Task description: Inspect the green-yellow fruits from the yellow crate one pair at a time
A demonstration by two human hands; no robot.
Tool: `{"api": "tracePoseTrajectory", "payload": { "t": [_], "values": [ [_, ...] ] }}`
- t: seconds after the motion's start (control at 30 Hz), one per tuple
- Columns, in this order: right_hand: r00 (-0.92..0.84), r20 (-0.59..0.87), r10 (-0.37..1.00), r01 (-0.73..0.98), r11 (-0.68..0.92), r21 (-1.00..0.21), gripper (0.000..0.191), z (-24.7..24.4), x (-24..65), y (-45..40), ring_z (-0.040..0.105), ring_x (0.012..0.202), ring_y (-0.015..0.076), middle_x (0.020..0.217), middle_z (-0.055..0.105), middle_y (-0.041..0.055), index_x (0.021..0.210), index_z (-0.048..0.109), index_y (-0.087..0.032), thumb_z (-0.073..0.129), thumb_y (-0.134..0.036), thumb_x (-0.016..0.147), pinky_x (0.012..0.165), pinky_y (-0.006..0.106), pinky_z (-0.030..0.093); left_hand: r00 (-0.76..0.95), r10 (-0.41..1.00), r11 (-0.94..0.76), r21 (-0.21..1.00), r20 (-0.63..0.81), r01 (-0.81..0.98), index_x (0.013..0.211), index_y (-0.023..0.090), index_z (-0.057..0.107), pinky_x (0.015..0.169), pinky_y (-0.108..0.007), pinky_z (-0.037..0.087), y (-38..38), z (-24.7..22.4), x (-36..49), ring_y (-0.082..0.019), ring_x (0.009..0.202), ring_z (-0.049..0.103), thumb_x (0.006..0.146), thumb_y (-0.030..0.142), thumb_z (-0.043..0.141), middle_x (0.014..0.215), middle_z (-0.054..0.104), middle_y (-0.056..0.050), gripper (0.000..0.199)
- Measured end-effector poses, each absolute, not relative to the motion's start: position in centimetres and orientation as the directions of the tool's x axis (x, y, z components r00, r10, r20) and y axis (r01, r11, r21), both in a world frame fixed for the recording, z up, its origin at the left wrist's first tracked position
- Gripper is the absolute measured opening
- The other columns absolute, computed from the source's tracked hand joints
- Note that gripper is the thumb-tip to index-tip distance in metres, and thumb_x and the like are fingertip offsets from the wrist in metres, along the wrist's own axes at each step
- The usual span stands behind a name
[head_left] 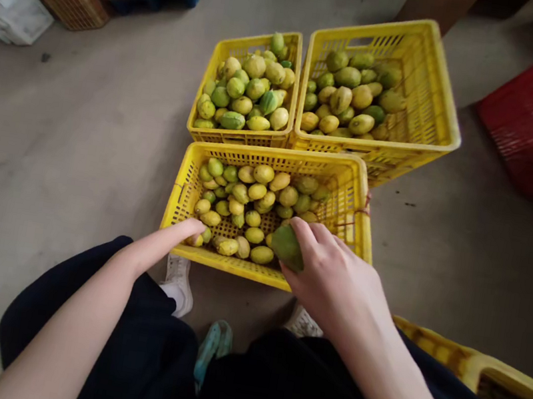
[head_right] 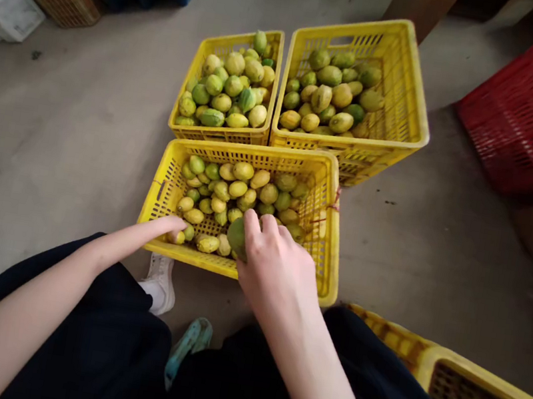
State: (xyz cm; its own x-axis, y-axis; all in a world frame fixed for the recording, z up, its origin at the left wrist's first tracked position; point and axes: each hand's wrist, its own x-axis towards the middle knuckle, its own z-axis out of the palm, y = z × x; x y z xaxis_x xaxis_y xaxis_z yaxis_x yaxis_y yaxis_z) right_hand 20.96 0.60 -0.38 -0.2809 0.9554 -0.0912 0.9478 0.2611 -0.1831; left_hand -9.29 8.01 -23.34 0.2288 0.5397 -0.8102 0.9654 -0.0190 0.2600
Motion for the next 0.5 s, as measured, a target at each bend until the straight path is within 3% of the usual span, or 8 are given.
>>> {"api": "tracePoseTrajectory", "payload": {
  "t": [0.13, 0.27, 0.37, 0.43, 0.5],
  "values": [
    [-0.285, -0.123, 0.950, 0.948, 0.261, -0.181, 0.035, -0.8, 21.1, 1.1, 0.064, 0.078, 0.0219, 0.095, 0.067, 0.0081, 0.110, 0.057, -0.019, 0.061, -0.018, 0.075, 0.052, 0.026, 0.036, 0.170, 0.464, -0.075, 0.153, -0.869, 0.985, 0.059, 0.014, 0.063, 0.088, -0.046, 0.041, 8.3, -23.9, -8.9, -0.032, 0.090, 0.061, 0.031, 0.009, 0.084, 0.072, 0.067, -0.007, 0.035],
    [-0.308, -0.092, 0.947, 0.939, 0.287, -0.191, 0.033, -0.6, 20.9, 1.4, 0.062, 0.086, 0.0255, 0.096, 0.068, 0.0099, 0.106, 0.059, -0.017, 0.062, -0.019, 0.074, 0.062, 0.029, 0.042, 0.202, 0.478, -0.106, 0.172, -0.855, 0.979, 0.062, 0.015, 0.065, 0.087, -0.039, 0.041, 9.2, -21.4, -8.4, -0.029, 0.089, 0.061, 0.040, 0.014, 0.085, 0.073, 0.068, -0.007, 0.029],
    [-0.310, -0.044, 0.950, 0.931, 0.294, -0.214, 0.032, -0.3, 20.7, 1.6, 0.061, 0.092, 0.0293, 0.094, 0.068, 0.0122, 0.106, 0.060, -0.014, 0.063, -0.022, 0.075, 0.072, 0.034, 0.045, 0.322, 0.579, -0.111, 0.318, -0.749, 0.941, 0.075, 0.013, 0.070, 0.084, -0.036, 0.043, 11.1, -16.4, -8.2, -0.029, 0.090, 0.062, 0.045, 0.022, 0.085, 0.082, 0.070, -0.008, 0.035],
    [-0.299, -0.014, 0.954, 0.913, 0.282, -0.295, 0.039, -0.3, 20.5, 1.7, 0.061, 0.095, 0.0301, 0.097, 0.067, 0.0135, 0.110, 0.058, -0.013, 0.065, -0.024, 0.073, 0.076, 0.036, 0.047, 0.362, 0.639, -0.097, 0.395, -0.679, 0.914, 0.090, 0.014, 0.071, 0.084, -0.034, 0.043, 12.1, -11.8, -8.0, -0.028, 0.094, 0.062, 0.051, 0.034, 0.084, 0.091, 0.071, -0.006, 0.045],
    [-0.284, 0.029, 0.958, 0.861, 0.268, -0.433, 0.046, -0.2, 20.4, 1.8, 0.060, 0.097, 0.0301, 0.102, 0.067, 0.0143, 0.113, 0.056, -0.012, 0.067, -0.025, 0.071, 0.079, 0.037, 0.047, 0.394, 0.766, 0.038, 0.648, -0.508, 0.761, 0.101, 0.014, 0.069, 0.088, -0.034, 0.044, 12.1, -6.8, -7.5, -0.028, 0.100, 0.061, 0.053, 0.037, 0.084, 0.100, 0.070, -0.007, 0.055]
  ]
}}
